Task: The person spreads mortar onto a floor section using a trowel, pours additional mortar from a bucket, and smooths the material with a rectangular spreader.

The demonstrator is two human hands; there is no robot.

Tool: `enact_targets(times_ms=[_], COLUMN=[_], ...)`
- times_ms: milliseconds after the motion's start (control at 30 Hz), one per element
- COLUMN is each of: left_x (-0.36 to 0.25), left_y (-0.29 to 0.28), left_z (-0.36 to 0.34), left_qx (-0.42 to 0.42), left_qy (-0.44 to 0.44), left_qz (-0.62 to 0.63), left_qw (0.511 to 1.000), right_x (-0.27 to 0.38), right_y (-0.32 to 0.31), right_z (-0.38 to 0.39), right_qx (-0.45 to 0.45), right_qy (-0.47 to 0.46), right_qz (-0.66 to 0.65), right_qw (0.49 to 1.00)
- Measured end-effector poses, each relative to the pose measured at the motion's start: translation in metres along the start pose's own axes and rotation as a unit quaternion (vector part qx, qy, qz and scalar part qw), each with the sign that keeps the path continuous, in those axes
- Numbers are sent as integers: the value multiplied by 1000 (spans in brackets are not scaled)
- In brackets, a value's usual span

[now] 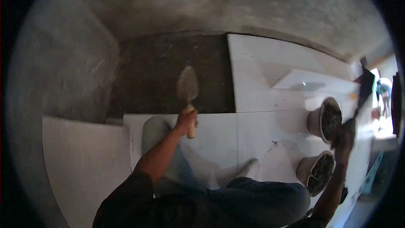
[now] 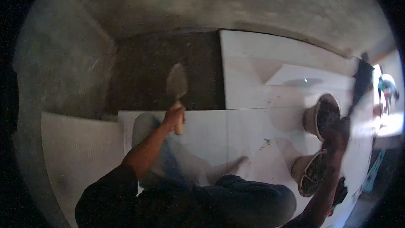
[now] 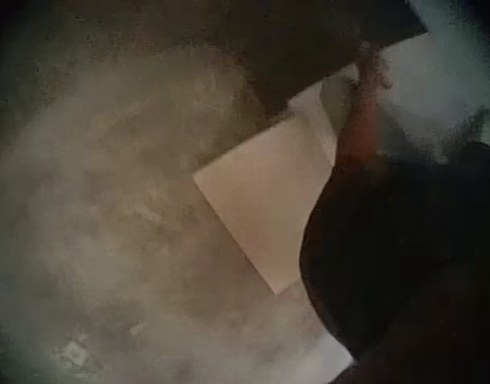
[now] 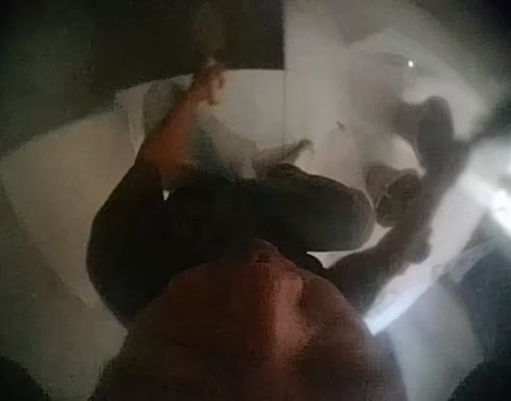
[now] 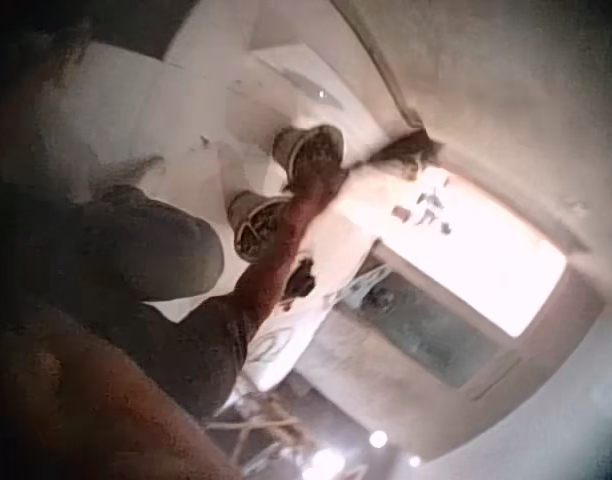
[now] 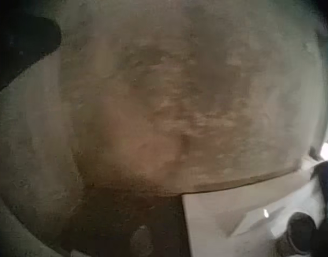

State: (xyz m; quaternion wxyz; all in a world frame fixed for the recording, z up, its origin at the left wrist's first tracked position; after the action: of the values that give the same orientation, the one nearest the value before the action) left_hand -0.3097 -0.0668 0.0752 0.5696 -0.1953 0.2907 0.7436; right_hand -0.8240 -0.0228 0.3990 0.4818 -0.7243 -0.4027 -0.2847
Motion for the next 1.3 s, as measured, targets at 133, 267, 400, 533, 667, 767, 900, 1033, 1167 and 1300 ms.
enact_targets(times_ms=[133, 267, 400, 533, 667, 767, 900, 1033, 1167, 1300], left_x=[8, -2, -1, -6, -14, 9, 19, -9, -1, -4], left_y=[-31, -33, -13, -22, -27, -43, -36, -36, -41, -32], left_z=[17, 16, 2, 10, 27, -14, -36, 7, -6, -3], left_qx=[-7, 19, 55, 20, 2, 47, 91, 2, 45, 74], left_qy=[76, 77, 50, 39, 11, 178, 32, -13, 36, 25], left_qz=[13, 9, 86, 48, 34, 155, 148, 117, 201, 196], left_qw=[997, 997, 994, 998, 999, 971, 984, 993, 978, 977], right_x=[55, 83, 77, 110, 113, 91, 31, -16, 38, 65], right_y=[265, 408, 446, 471, 489, 532, 586, 591, 521, 469], right_z=[-39, -37, -26, 2, 14, 23, -24, -98, -64, 1], right_qx=[458, 474, 467, 425, 445, 481, 394, 422, 457, 427], right_qy=[-344, -99, -114, -149, -117, -103, -177, -215, -76, -49], right_qz=[247, 245, 276, 303, 317, 350, 349, 390, 309, 272], right_qw=[782, 840, 832, 840, 829, 797, 832, 789, 830, 861])
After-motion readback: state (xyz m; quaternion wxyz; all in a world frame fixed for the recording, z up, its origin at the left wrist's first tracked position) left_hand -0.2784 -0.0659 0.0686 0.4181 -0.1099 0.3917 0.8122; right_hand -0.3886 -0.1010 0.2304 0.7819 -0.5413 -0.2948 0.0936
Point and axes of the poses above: each hand's wrist, its own z-axis away from the middle knuckle, its own y-axis out of the palm, x = y × z, the point moved 3 cm from there along -z, towards the middle knuckle, and after that the axes turned 14 degrees about -y, right-handed, at the moved point
